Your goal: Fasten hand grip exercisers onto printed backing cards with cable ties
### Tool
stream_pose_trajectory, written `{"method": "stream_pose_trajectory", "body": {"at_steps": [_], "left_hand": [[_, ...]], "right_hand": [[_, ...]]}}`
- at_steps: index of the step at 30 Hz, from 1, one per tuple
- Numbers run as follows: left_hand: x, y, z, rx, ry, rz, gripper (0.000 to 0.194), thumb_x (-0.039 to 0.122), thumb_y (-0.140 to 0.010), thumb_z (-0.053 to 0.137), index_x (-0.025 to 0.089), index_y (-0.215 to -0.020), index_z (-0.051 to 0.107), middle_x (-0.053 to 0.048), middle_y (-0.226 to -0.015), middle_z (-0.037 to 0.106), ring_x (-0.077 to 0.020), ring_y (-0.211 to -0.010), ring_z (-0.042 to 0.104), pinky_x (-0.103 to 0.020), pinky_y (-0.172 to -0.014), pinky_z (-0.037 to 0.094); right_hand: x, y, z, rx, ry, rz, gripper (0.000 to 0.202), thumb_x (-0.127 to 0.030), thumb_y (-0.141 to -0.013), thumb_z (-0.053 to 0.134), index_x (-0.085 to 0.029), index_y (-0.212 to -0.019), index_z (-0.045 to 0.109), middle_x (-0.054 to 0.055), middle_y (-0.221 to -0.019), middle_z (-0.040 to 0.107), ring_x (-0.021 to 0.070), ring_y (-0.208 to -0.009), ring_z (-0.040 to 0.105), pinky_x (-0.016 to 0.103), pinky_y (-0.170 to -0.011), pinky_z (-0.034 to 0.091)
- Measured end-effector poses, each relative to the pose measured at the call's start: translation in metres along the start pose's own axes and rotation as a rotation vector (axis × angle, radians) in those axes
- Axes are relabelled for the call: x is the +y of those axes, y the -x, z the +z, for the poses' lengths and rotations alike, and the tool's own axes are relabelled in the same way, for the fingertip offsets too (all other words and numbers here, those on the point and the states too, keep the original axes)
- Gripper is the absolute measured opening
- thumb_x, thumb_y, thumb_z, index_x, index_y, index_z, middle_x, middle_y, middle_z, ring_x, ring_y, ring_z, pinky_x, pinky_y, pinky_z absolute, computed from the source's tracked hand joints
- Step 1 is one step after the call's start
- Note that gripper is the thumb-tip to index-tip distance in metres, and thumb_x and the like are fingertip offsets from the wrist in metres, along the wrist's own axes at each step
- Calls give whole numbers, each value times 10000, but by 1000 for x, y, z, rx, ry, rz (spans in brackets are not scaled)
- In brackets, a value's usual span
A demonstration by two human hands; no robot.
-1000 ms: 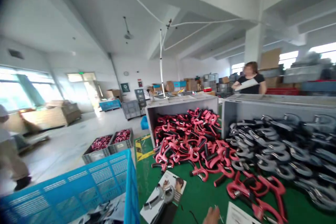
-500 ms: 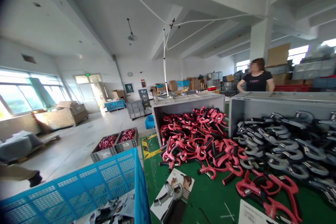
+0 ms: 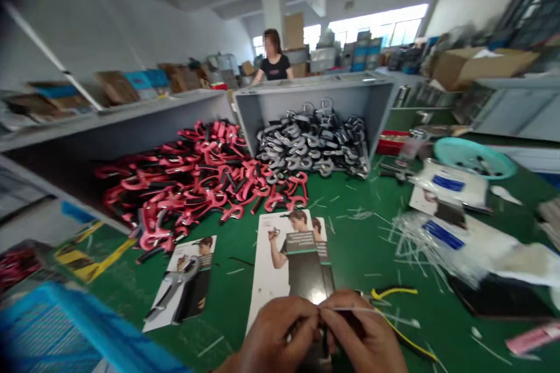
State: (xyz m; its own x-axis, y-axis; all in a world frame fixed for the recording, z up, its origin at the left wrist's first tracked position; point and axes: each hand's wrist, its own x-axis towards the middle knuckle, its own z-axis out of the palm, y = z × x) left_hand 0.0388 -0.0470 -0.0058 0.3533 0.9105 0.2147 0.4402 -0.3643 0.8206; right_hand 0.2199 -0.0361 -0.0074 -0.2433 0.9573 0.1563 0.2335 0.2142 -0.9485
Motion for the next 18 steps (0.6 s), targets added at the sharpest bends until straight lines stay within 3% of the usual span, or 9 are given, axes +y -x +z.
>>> {"method": "stream_pose_trajectory", "body": {"at_steps": [2,4,6,8,10,12,14,16,18], "left_hand": [[7,6,-16,65,16,102,221,155,-936,497,197,-1057,677,-70,-935,739,-185,-865,678,-290,-810,509],[7,12,-38,214,9,82,258,173,-937,524,219,-1166,635,-78,-1096,709,-198,-1008,650,-314,-918,486],[-7,14,-57,460,-42,-82,342,240,-886,631,232,-1227,609,-93,-1210,656,-238,-1079,616,-369,-987,455],[-32,11,-66,622,-41,-308,660,317,-763,774,216,-1364,522,-129,-1371,558,-308,-1200,552,-444,-1066,396],[-57,5,-66,579,84,-429,725,362,-735,789,188,-1385,517,-147,-1413,530,-349,-1298,480,-494,-1119,329],[-71,1,-63,497,155,-383,563,369,-808,711,204,-1331,584,-121,-1438,525,-332,-1373,410,-492,-1165,255],[-70,-1,-65,518,168,-299,446,353,-851,662,235,-1279,630,-85,-1449,525,-300,-1396,387,-460,-1177,236],[-60,-1,-74,584,316,-312,444,362,-858,654,237,-1282,615,-93,-1357,603,-293,-1277,523,-443,-1086,372],[-50,1,-86,574,605,-408,470,380,-865,640,203,-1296,576,-104,-1158,704,-264,-990,678,-377,-851,515]], "right_hand": [[-7,0,1,19,-139,154,263,-428,-935,584,-211,-807,659,3,-643,630,168,-627,636,266,-613,529],[-13,-7,1,56,-221,242,275,-440,-938,576,-191,-840,637,-4,-631,624,154,-590,617,267,-601,515],[-14,-15,1,70,-272,267,287,-446,-943,565,-176,-864,620,1,-655,637,145,-578,609,276,-614,515],[-10,-21,1,65,-307,261,293,-448,-945,561,-168,-877,610,12,-687,648,145,-585,612,286,-618,519],[-3,-27,-1,68,-315,247,280,-436,-954,555,-170,-888,609,12,-693,649,143,-592,614,285,-619,519],[2,-34,-4,86,-301,221,251,-415,-967,545,-178,-922,616,7,-705,654,142,-612,624,283,-639,521],[1,-43,-7,111,-275,174,217,-395,-974,544,-192,-962,619,6,-737,665,143,-645,642,283,-669,528],[-9,-54,-7,132,-241,112,186,-382,-970,559,-205,-979,614,9,-782,682,144,-665,656,284,-684,536],[-24,-66,-1,117,-211,54,162,-372,-961,577,-214,-981,607,12,-809,694,148,-674,670,284,-681,544]]}}
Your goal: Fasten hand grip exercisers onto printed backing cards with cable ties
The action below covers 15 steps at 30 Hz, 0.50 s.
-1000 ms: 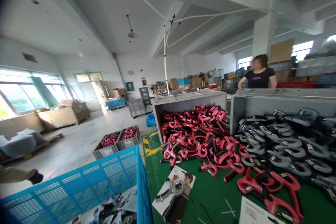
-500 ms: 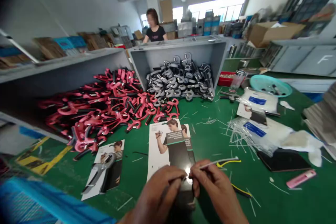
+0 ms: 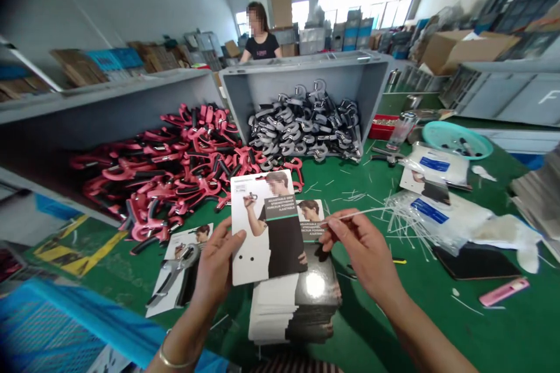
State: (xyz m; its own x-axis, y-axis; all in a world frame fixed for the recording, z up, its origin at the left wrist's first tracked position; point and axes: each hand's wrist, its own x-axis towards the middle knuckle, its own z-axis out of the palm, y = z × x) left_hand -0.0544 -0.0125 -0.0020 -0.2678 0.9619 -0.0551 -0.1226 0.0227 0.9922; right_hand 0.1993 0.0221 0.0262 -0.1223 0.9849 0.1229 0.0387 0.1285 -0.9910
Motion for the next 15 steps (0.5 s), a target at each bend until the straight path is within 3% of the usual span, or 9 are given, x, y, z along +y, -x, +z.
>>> {"method": "stream_pose_trajectory", "body": {"at_steps": [3,7,11,15], "left_hand": [[7,4,-13,-45,172,-199,480,354,-808,701,153,-1229,587,-81,-953,745,-203,-712,693,-269,-627,497],[-9,13,-33,-36,197,-248,429,314,-787,724,150,-1168,616,-50,-902,750,-169,-664,677,-239,-612,483],[-18,18,-45,60,251,-238,370,343,-811,710,166,-1132,661,-42,-915,755,-154,-684,667,-229,-627,483],[-25,12,-40,110,352,-232,326,415,-782,725,147,-967,736,-81,-940,755,-184,-779,673,-250,-670,502]], "right_hand": [[-14,-15,30,-157,47,-59,154,-367,-968,563,-219,-979,605,21,-843,705,159,-709,689,290,-683,557],[-2,-34,71,-409,267,-178,163,-324,-975,537,-205,-936,641,33,-839,691,160,-697,673,295,-673,545],[22,-42,89,-453,371,-279,167,-301,-955,568,-204,-893,690,59,-920,704,196,-835,672,307,-716,540],[28,-41,89,-472,271,-185,186,-328,-960,564,-219,-949,715,42,-975,713,164,-762,671,261,-602,538]]}}
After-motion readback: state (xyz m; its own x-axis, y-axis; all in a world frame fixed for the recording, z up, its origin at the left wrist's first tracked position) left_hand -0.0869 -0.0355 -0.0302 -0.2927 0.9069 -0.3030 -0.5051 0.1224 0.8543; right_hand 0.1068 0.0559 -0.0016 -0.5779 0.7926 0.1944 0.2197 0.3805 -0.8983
